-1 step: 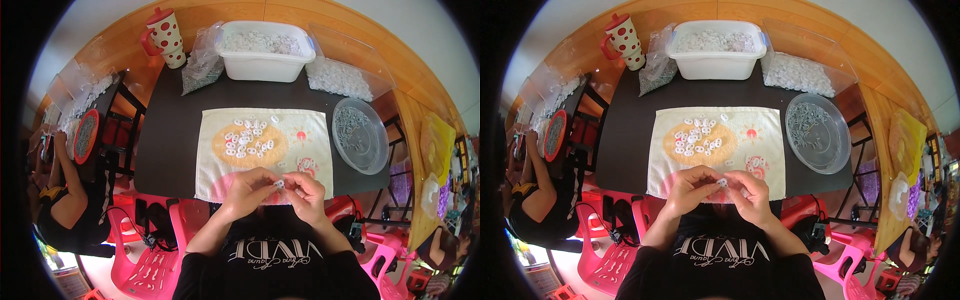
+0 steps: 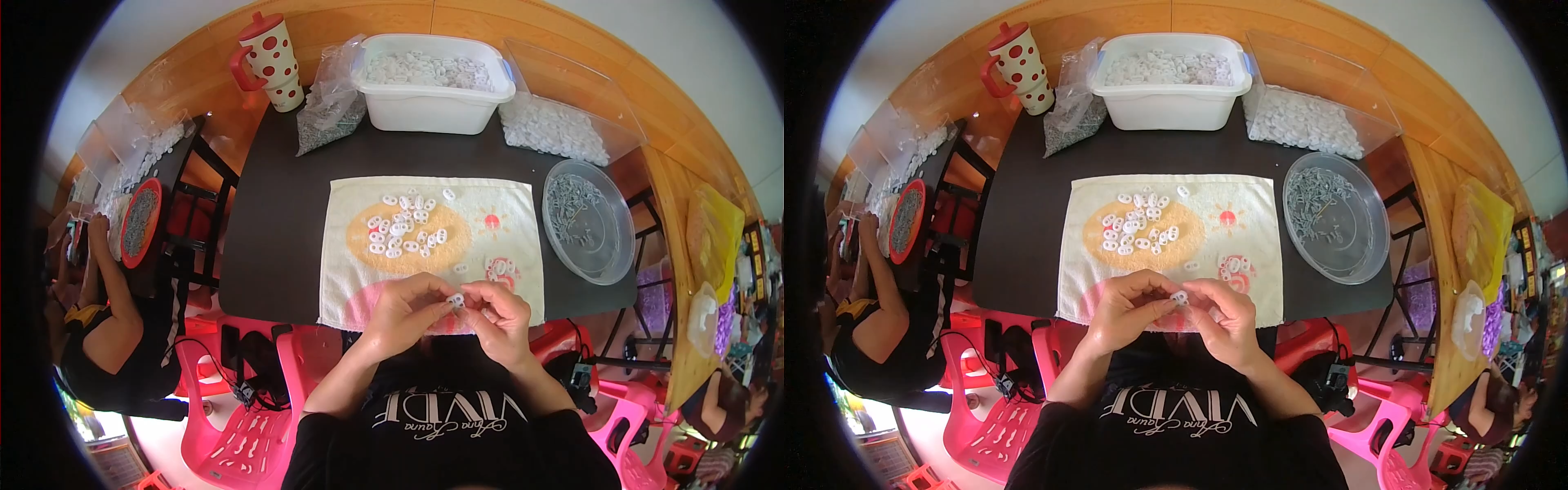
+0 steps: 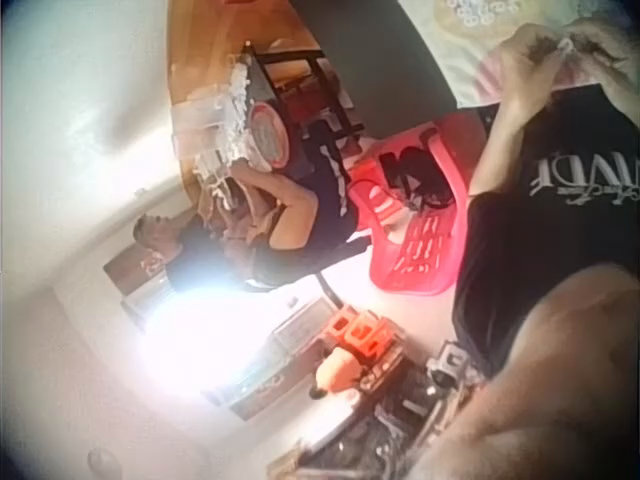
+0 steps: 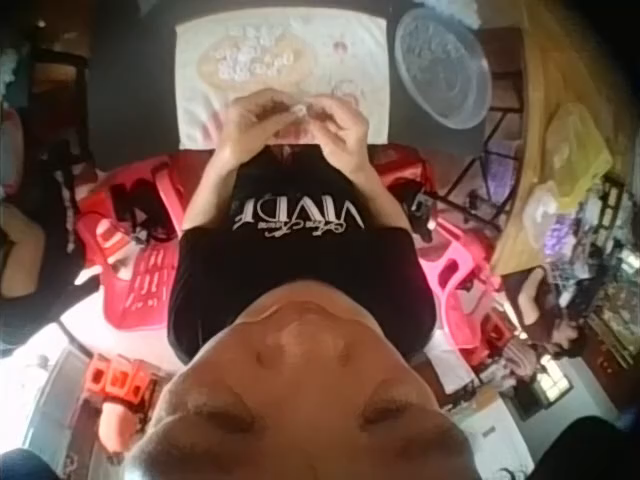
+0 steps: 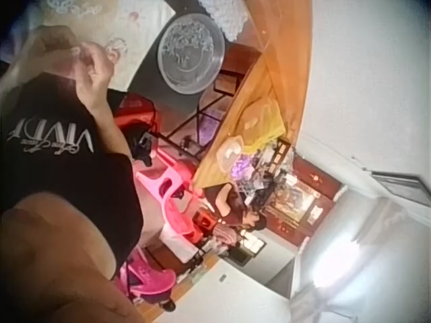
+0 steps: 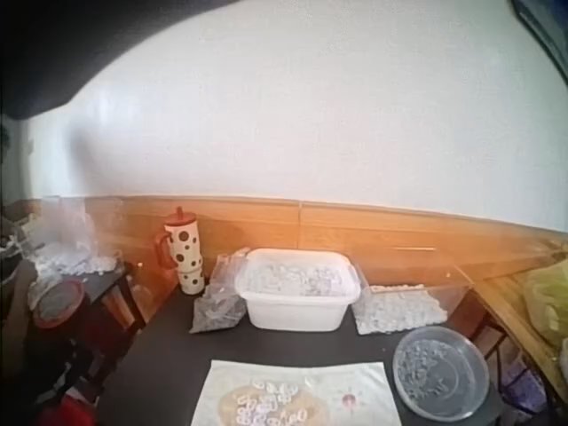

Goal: Sorting and inspecting small white plastic parts on a table.

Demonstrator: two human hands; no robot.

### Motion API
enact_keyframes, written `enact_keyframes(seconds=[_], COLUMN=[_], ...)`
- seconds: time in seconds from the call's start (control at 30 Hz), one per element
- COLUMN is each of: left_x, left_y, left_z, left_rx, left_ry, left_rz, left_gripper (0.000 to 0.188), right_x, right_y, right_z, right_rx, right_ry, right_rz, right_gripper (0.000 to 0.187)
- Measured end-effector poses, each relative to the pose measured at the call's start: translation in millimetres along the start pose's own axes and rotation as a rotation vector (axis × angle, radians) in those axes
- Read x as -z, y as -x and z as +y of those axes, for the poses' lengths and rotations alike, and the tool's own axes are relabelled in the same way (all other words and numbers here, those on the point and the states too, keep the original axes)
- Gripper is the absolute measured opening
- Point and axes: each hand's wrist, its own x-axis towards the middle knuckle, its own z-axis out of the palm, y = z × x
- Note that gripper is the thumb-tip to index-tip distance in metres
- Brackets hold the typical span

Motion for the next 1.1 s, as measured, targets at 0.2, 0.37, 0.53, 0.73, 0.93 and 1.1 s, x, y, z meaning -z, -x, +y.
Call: enact_keyframes(seconds=[0.2,0.37,0.53,0.73,0.93,1.1], left_x=[0.3,-1.0,-0.9,-3.1,-1.9,-4.1], left_y=[0.7,1.3,2.9,2.9,2.5,3.2], left_z=[-0.7,1.0,-1.9,-1.9,-3.5,-1.1], left_rx=[0.031,0.018,0.001,-0.011,-0.005,0.024], left_ry=[0.070,0.067,0.102,0.146,0.117,0.113], left_rz=[-0.039,-0.021,-0.013,0.002,-0.006,0.022], left_gripper=[0.020,0.020,0.021,0.021,0.022,0.021], right_x=[0.6,1.0,-1.3,-6.9,-1.1,7.8], right_y=[-0.9,0.6,2.6,7.5,5.7,-9.1], right_z=[-1.5,-3.2,-6.2,-5.9,-0.9,-14.0], right_rx=[0.014,0.007,0.022,0.014,-0.038,0.030], right_ry=[-0.008,-0.061,-0.083,-0.156,-0.139,0.045], right_rz=[-0.042,-0.042,-0.026,0.037,0.009,-0.122], right_gripper=[0.032,0.027,0.023,0.021,0.023,0.024])
